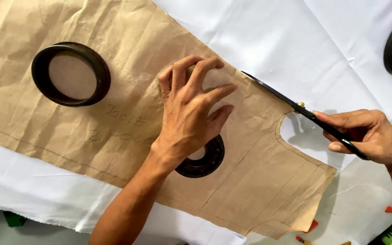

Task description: Marking a pattern on white fabric using a template, ruler, and pencil, then cutting the fabric with scissors.

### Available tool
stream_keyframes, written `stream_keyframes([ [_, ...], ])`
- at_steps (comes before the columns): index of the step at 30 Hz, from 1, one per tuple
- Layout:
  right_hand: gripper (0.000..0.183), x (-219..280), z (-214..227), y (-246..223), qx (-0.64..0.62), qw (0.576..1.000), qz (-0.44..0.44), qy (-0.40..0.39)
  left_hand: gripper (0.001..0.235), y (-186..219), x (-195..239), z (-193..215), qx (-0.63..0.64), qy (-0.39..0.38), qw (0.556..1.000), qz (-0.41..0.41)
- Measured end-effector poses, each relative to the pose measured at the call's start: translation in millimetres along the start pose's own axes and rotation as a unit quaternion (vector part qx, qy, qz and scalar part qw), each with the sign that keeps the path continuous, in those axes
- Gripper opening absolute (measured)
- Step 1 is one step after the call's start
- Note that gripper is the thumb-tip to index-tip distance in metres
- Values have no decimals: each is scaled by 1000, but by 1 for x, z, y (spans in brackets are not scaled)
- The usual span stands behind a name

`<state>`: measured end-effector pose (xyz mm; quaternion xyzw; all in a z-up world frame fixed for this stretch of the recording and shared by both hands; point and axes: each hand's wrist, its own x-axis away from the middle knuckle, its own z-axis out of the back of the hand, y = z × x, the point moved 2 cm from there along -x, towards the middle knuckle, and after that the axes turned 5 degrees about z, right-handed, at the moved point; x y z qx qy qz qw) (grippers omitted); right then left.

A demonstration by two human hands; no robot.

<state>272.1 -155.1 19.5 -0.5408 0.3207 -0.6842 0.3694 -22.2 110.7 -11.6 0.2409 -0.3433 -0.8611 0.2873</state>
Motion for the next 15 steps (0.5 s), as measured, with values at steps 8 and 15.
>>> stream_keyframes([
  [8,78,-3,0,-8,17,1000,0,18,34,0,-1,1,-1,-3,1000,5],
  [15,79,-10,-8,-9,13,1000,-12,17,35,-2,-1,-1,2,-3,1000,10],
])
